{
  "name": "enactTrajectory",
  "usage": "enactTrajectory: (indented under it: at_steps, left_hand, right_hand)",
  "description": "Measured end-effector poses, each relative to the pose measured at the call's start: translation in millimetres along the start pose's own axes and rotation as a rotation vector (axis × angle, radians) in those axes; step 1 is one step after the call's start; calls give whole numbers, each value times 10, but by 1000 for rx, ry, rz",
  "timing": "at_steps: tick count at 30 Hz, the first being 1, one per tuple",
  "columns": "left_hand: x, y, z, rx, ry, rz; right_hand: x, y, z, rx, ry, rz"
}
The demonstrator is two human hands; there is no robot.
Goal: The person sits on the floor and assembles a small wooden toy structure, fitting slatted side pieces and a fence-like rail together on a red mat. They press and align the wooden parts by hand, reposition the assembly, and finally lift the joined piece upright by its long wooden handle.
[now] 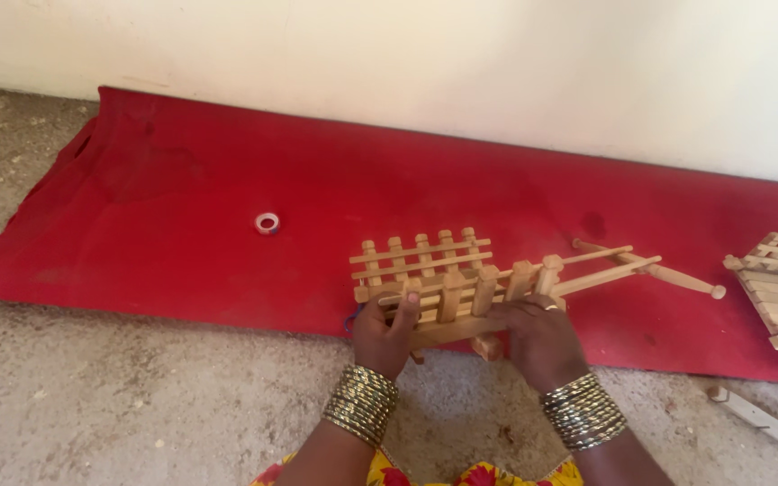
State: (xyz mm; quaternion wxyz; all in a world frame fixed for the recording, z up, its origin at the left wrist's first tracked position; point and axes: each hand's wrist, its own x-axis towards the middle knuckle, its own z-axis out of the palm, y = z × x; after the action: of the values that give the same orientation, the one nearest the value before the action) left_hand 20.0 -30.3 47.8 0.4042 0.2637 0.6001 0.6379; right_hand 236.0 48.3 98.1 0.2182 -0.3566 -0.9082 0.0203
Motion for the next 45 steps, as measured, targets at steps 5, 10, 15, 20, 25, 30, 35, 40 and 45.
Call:
enactTrajectory:
  at_steps: [5, 10, 15, 20, 25, 30, 35, 40, 45]
  left_hand:
    - [8, -10, 18, -18, -15, 45]
    - [-29, -26, 3, 47, -13, 105]
    - [7, 39, 11, -100, -13, -93]
    - [3, 99, 11, -74, -20, 44]
    - [-16, 65, 3, -116, -54, -33]
    - [22, -4, 43, -60, -30, 190]
    - [22, 31, 38, -136, -61, -46]
    - [-5, 82, 27, -99, -68, 40]
    - [-22, 76, 51, -162, -72, -17]
  right_hand:
    - [-32, -22, 46, -66, 45, 98]
    - [-65, -176, 17, 153, -47, 340]
    - [2, -308, -103, 118, -69, 324]
    - [74, -493, 4, 175, 87, 84]
    - [156, -575, 34, 101, -83, 150]
    - [118, -575, -91, 151, -12, 136]
    - [194, -561, -56, 98, -191, 221]
    - [196, -521, -27, 39, -240, 247]
    - [86, -499, -20, 11, -146, 141]
